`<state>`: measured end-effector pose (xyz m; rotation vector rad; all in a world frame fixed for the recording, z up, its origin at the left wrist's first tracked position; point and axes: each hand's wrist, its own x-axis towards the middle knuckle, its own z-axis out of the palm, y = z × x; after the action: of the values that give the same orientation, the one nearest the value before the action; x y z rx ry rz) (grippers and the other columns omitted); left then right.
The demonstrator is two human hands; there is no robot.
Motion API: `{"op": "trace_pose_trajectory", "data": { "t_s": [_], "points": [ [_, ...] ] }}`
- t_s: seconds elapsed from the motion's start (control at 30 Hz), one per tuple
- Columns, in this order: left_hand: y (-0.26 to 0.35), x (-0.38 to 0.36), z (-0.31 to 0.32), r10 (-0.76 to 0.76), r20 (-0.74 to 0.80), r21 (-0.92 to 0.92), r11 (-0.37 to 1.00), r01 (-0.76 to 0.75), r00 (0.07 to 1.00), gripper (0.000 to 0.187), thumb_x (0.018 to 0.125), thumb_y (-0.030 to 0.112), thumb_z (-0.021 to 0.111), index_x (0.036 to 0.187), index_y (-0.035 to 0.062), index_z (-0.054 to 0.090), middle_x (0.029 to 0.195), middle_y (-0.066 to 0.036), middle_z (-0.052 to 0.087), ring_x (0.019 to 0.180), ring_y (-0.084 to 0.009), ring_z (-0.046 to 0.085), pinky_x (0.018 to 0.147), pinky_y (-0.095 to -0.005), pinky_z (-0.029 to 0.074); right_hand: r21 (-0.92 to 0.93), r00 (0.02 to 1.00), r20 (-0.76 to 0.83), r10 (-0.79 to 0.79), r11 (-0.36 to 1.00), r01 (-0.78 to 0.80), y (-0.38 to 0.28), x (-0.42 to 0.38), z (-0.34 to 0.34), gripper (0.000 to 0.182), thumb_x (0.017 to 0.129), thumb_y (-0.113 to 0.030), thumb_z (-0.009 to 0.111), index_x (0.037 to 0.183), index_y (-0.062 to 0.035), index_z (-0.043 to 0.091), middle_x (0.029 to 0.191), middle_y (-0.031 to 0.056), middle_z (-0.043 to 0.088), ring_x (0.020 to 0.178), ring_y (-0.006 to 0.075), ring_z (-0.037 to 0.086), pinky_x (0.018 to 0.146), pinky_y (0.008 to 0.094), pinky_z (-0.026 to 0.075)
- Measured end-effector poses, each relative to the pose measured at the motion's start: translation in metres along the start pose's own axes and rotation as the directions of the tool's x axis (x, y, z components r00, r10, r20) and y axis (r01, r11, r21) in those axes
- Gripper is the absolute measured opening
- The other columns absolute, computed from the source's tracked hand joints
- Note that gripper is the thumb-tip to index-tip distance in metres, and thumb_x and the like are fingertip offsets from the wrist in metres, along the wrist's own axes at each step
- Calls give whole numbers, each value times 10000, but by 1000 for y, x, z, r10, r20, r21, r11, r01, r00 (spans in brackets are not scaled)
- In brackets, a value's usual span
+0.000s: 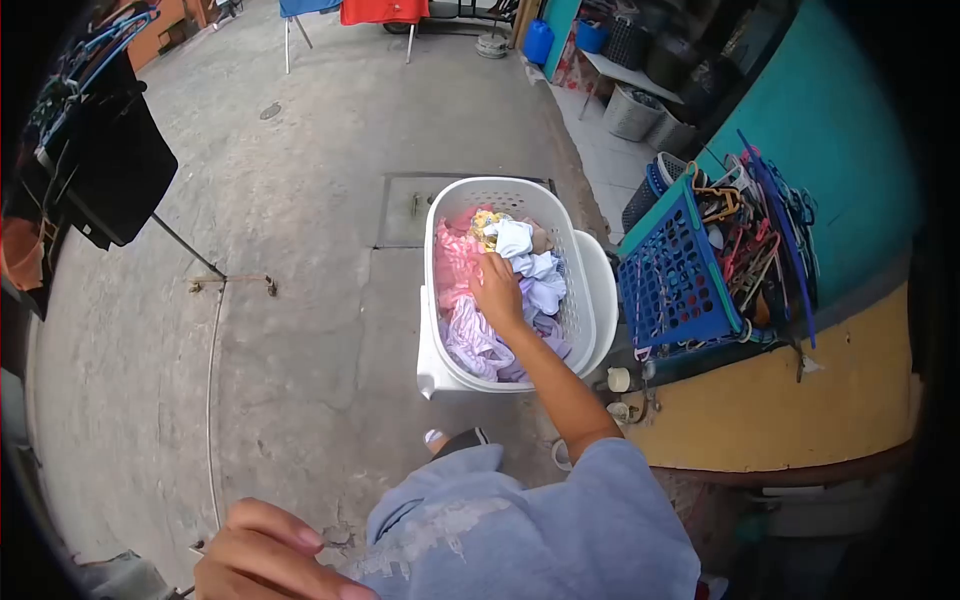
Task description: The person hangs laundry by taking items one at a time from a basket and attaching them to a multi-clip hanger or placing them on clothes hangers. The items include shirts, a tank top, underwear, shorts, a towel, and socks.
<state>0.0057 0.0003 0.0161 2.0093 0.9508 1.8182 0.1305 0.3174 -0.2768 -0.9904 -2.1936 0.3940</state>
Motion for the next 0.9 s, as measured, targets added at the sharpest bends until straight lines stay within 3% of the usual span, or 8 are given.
{"op": "trace_pose_trajectory", "data": {
  "t_s": [0.1, 0.2, 0.33, 0.4, 0.5, 0.6, 0.8, 0.9],
  "points": [
    [-22, 37, 47, -83, -94, -172, 983, 66, 992, 555, 826, 200, 645, 1297, 196, 351, 826, 8, 589, 866, -191, 564, 780, -367, 354, -180, 903, -370, 219, 937, -300, 83, 63, -25, 477, 748, -269, 675, 1138, -64, 492, 1170, 109, 475, 1139, 294, 411, 876, 448, 385],
    [-17, 56, 53, -192, -91, -346, 926, 150, 977, 592, 760, 123, 708, 1265, 232, 417, 817, 25, 599, 867, -169, 560, 768, -333, 343, -382, 814, -136, 565, 728, -569, 123, 56, -2, 392, 784, -306, 633, 1055, -42, 530, 1127, 135, 518, 1069, 311, 477, 870, 443, 399],
    [-16, 67, 47, -145, -49, -465, 879, 106, 988, 516, 787, 111, 670, 1242, 216, 451, 903, 1, 607, 888, -181, 566, 772, -309, 375, -51, 844, -182, 505, 852, -521, 121, 92, -38, 295, 843, -269, 565, 1021, -34, 548, 993, 123, 584, 980, 295, 529, 789, 373, 424],
    [-14, 70, 45, -151, -43, -501, 859, 109, 988, 454, 820, 84, 623, 1233, 198, 472, 988, -24, 612, 917, -202, 570, 781, -320, 406, 364, 819, -233, 524, 828, -426, 112, 128, -72, 244, 869, -234, 531, 994, -26, 555, 909, 110, 605, 866, 267, 567, 741, 319, 426],
    [-26, 63, 48, -37, -197, -426, 903, -51, 980, 460, 822, 259, 654, 1177, 92, 413, 735, 0, 557, 779, -178, 581, 720, -330, 413, 738, 865, -204, 459, 653, -172, 100, 178, -116, 182, 883, -183, 508, 953, -26, 567, 858, 62, 600, 766, 167, 546, 693, 256, 407],
    [-64, 66, 48, -36, -294, 10, 999, 40, 955, 290, 841, 203, 580, 1074, 57, 485, 807, -74, 606, 803, -189, 587, 735, -328, 434, 883, 950, -46, 308, 458, -106, 46, 207, -156, 150, 889, -155, 506, 946, -33, 573, 840, 17, 576, 751, 86, 502, 688, 232, 402],
    [-180, 38, 24, -684, -161, -131, 730, 671, 712, 329, 858, 123, 511, 1172, 34, 472, 1055, -102, 601, 992, -169, 546, 863, -287, 393, 869, 945, -320, 73, 420, 262, -62, 254, -242, 168, 917, -183, 504, 988, -59, 594, 840, -8, 584, 734, 58, 509, 648, 222, 427],
    [-219, 27, 42, -798, -45, -175, 598, 782, 601, 407, 855, 160, 537, 1227, 37, 427, 1152, -98, 551, 1063, -190, 509, 877, -325, 405, 617, 882, -442, -161, 660, 430, -129, 273, -286, 190, 935, -154, 452, 1045, -37, 556, 950, 64, 598, 891, 144, 583, 742, 276, 511]
  ]
}}
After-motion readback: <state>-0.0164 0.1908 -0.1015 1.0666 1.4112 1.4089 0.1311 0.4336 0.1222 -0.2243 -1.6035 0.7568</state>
